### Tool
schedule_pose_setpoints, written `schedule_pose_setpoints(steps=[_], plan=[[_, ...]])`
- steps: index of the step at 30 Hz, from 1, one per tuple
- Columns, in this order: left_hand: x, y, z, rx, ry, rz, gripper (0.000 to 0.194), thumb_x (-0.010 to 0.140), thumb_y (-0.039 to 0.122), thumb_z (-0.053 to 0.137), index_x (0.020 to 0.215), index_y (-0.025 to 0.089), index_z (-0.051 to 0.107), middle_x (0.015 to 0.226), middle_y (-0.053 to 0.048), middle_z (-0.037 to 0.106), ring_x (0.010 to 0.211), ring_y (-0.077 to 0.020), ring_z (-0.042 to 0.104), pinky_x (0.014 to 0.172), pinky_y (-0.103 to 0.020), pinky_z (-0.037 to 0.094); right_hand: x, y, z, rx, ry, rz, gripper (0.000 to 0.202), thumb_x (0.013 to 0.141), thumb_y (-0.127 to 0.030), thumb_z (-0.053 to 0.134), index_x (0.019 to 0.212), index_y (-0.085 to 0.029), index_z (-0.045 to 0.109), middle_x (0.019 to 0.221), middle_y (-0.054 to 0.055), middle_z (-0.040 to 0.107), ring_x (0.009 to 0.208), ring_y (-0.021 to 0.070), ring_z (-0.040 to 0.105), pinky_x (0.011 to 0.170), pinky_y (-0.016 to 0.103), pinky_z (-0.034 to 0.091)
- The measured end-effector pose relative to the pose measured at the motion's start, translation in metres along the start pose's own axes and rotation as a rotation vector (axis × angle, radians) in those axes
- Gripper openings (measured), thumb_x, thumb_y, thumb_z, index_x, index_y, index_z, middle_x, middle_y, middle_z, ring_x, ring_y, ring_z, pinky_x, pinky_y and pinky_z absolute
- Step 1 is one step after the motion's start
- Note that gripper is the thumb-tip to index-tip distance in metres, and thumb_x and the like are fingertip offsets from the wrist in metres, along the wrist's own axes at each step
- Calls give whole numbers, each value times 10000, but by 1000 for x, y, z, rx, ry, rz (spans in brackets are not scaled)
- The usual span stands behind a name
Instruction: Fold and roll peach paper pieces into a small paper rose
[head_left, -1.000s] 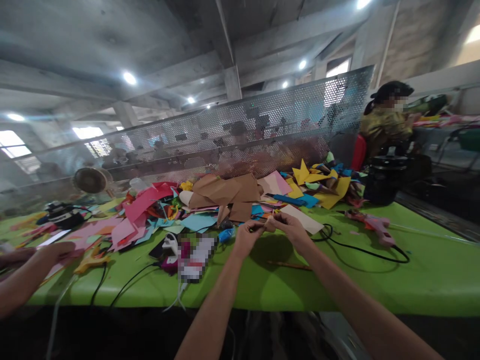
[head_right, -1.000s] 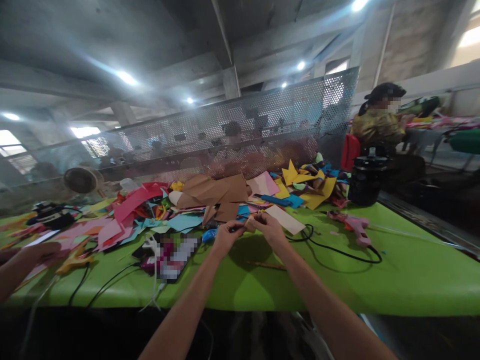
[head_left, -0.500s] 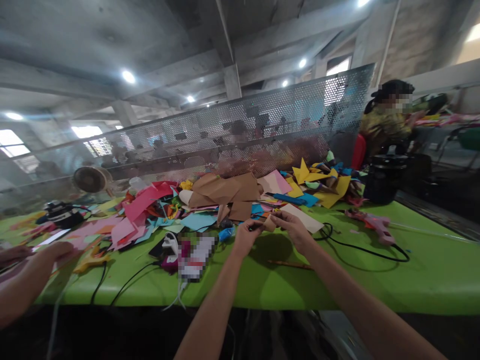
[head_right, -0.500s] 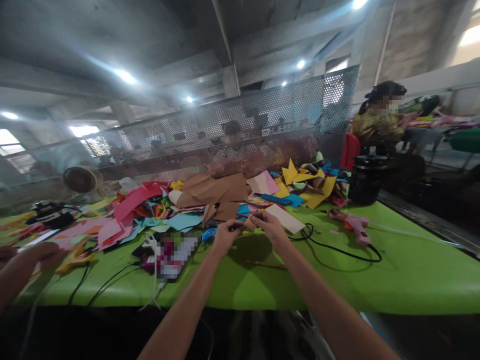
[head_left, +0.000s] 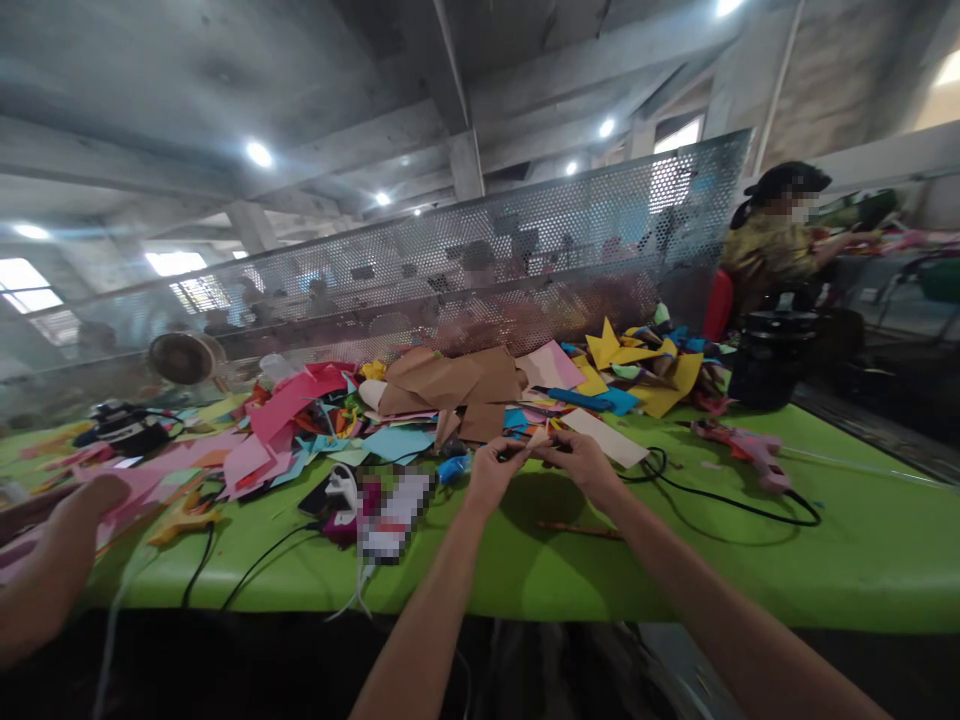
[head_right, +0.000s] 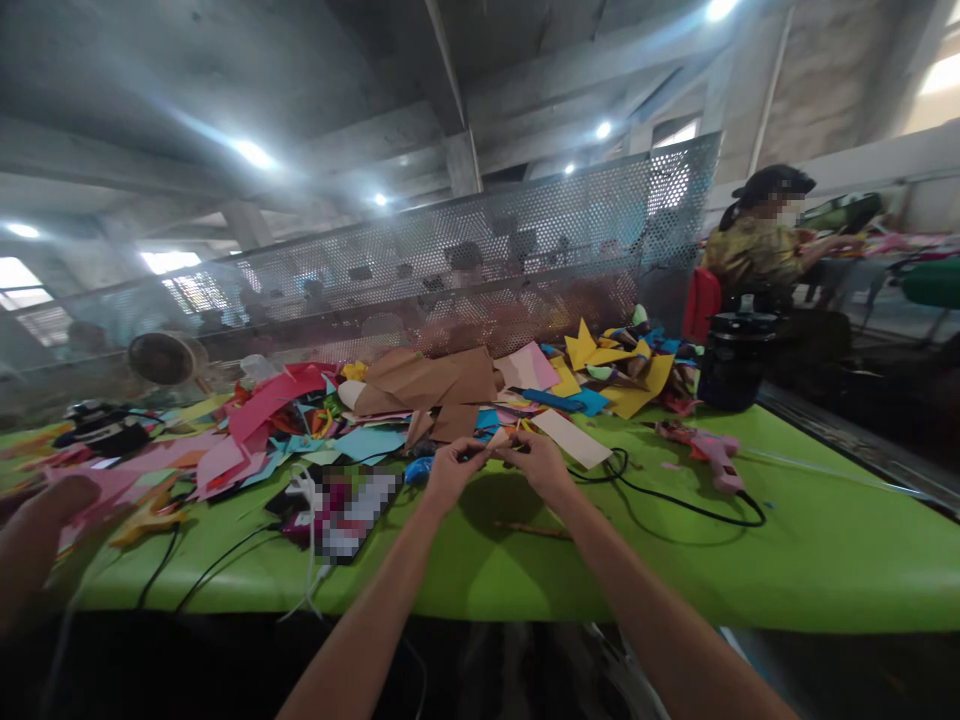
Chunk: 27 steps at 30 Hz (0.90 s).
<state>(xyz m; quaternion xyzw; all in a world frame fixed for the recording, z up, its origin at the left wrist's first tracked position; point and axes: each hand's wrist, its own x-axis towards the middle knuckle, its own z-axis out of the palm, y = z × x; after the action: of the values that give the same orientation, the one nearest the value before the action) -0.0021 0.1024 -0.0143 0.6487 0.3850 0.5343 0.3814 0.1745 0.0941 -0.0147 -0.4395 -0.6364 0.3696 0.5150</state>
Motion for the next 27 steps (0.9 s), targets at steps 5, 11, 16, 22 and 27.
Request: schedule_pose_setpoints(steps=[5,11,16,22,27], plan=[[1,4,-8,-23,-17,-63,440,730,455,751,1071,181,702,966,-84,709,779,-165,636,656,-251,513,0,-1,0,-35,15,-88,299,732,-455,706,853,-186,749,814,47,720,774,233,627,714,321,464],[5,-4,-16,32,-36,-167,441,800,561,617,902,143,715,789,-71,709,619,-174,623,541,-262,474,-3,-12,3,-49,-5,-147,203,715,-396,732,792,-211,758,790,42,701,771,238,603,735,335,453],[3,-4,-13,67,-80,-171,429,829,552,571,816,148,717,675,-49,709,528,-145,577,511,-234,441,-2,-15,1,-7,28,-115,232,709,-429,734,824,-229,754,868,49,701,836,248,599,779,350,458],[0,5,-8,60,-129,-120,476,841,583,554,918,146,727,718,-53,728,492,-134,578,517,-242,468,-1,-10,-3,72,65,0,323,715,-500,714,816,-193,702,749,36,668,666,192,585,665,324,479],[-1,8,-5,87,-154,-77,460,860,562,537,920,151,734,735,-51,731,498,-138,574,529,-254,473,0,-8,-2,131,68,22,356,689,-545,714,737,-198,654,724,25,653,627,179,603,628,317,499]])
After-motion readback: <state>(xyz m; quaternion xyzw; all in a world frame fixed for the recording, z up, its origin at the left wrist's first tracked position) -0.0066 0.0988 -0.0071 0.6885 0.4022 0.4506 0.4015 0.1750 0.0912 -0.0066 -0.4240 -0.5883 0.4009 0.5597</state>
